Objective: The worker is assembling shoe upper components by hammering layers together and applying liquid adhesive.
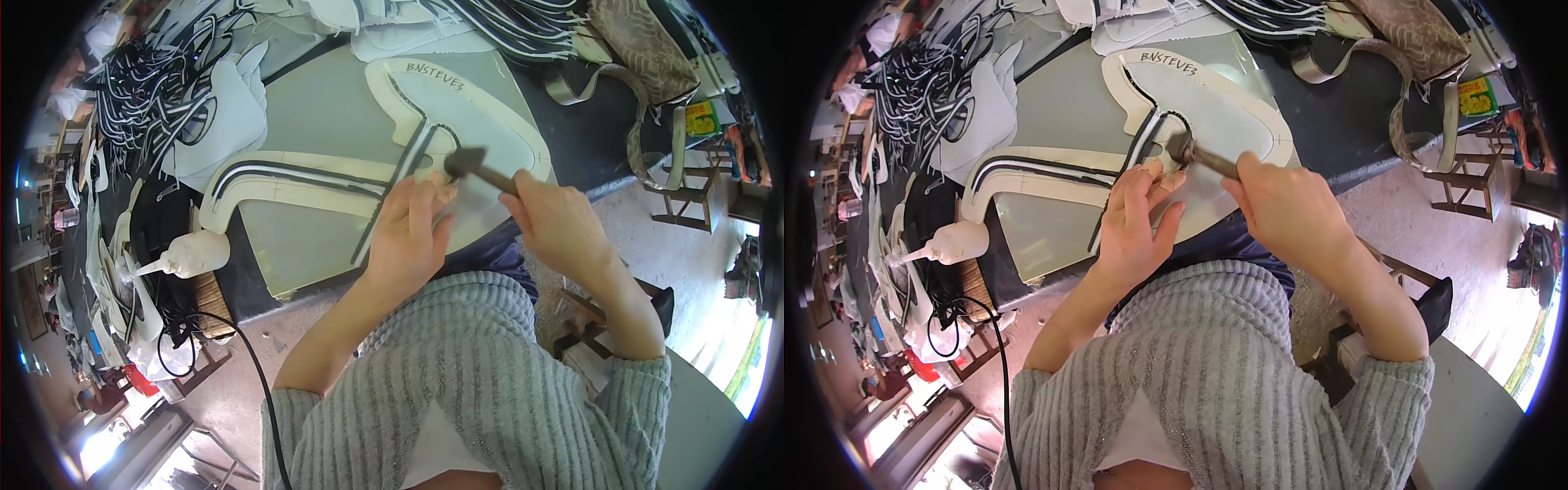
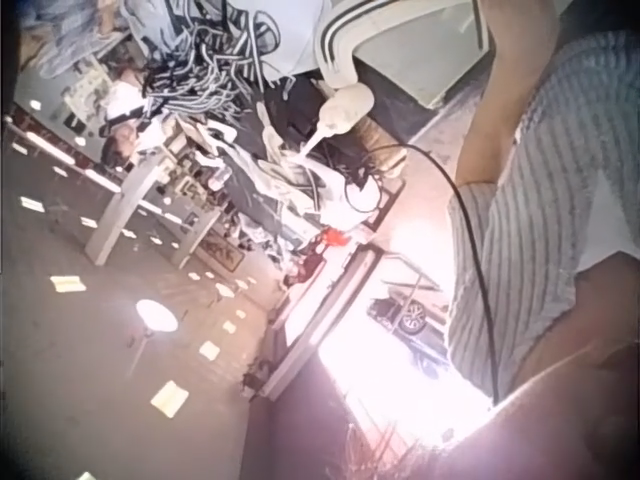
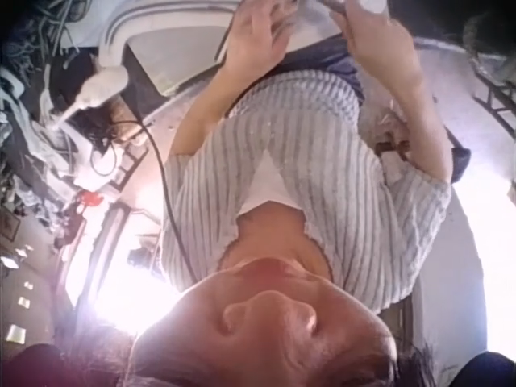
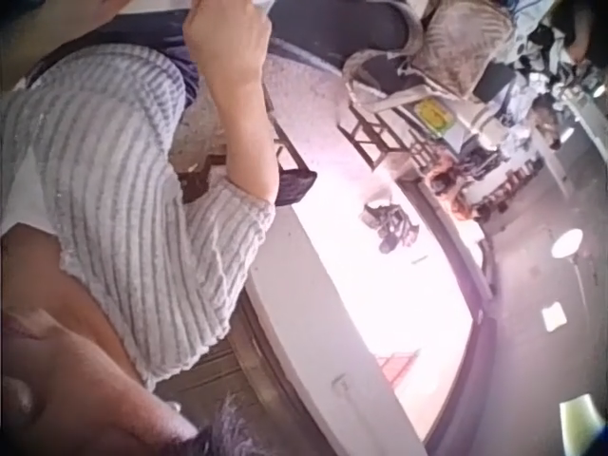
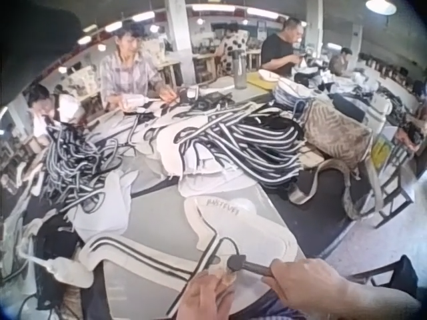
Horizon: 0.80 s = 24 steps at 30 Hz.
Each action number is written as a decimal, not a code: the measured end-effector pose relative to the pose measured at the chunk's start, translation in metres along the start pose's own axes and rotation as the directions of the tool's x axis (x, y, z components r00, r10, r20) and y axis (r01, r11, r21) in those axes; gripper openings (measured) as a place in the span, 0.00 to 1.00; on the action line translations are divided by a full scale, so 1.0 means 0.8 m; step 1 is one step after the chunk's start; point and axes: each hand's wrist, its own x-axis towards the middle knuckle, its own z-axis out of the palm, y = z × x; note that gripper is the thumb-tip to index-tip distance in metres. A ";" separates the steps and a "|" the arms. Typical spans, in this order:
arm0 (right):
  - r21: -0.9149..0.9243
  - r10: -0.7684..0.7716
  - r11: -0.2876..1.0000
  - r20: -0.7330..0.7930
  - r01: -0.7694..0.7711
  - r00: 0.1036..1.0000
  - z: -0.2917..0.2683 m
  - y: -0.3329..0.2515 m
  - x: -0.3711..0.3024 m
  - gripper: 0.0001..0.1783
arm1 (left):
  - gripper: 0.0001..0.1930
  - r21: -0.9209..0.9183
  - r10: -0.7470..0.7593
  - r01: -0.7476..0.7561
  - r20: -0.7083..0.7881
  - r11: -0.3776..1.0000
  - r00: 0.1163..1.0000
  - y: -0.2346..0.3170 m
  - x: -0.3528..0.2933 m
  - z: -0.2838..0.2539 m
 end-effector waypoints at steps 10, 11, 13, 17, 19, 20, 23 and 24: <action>-0.135 -0.008 0.991 0.105 0.022 0.994 0.012 0.011 -0.010 0.14 | 0.31 -0.052 -0.133 0.134 0.017 0.990 0.991 -0.008 0.001 -0.011; -0.139 -0.018 0.990 0.101 0.032 0.995 0.013 0.011 -0.009 0.14 | 0.32 0.001 -0.077 0.077 -0.003 0.997 0.997 -0.012 0.006 -0.017; -0.138 -0.025 0.990 0.093 0.037 0.995 0.016 0.013 -0.010 0.14 | 0.32 0.017 -0.025 0.025 0.005 1.000 1.000 -0.019 0.000 -0.016; -0.119 -0.035 0.992 0.065 0.042 0.997 0.018 0.017 -0.012 0.14 | 0.31 0.036 0.031 -0.031 0.018 0.999 0.999 -0.019 -0.004 -0.016; -0.143 -0.055 0.988 0.058 0.063 0.997 0.014 0.016 -0.014 0.15 | 0.30 0.040 0.056 -0.057 0.020 0.998 0.998 -0.016 -0.002 -0.017; -0.164 -0.078 0.983 0.052 0.086 0.996 0.011 0.014 -0.014 0.16 | 0.30 0.046 0.059 -0.059 0.012 0.997 0.998 -0.015 -0.002 -0.018; -0.026 -0.038 0.999 -0.062 0.037 0.997 0.004 0.001 -0.017 0.16 | 0.29 0.052 0.063 -0.063 0.006 0.997 0.998 -0.017 -0.002 -0.018; -0.027 -0.034 0.999 -0.062 0.033 0.997 0.008 0.003 -0.020 0.16 | 0.29 0.049 0.067 -0.068 0.008 0.996 0.998 -0.017 -0.002 -0.017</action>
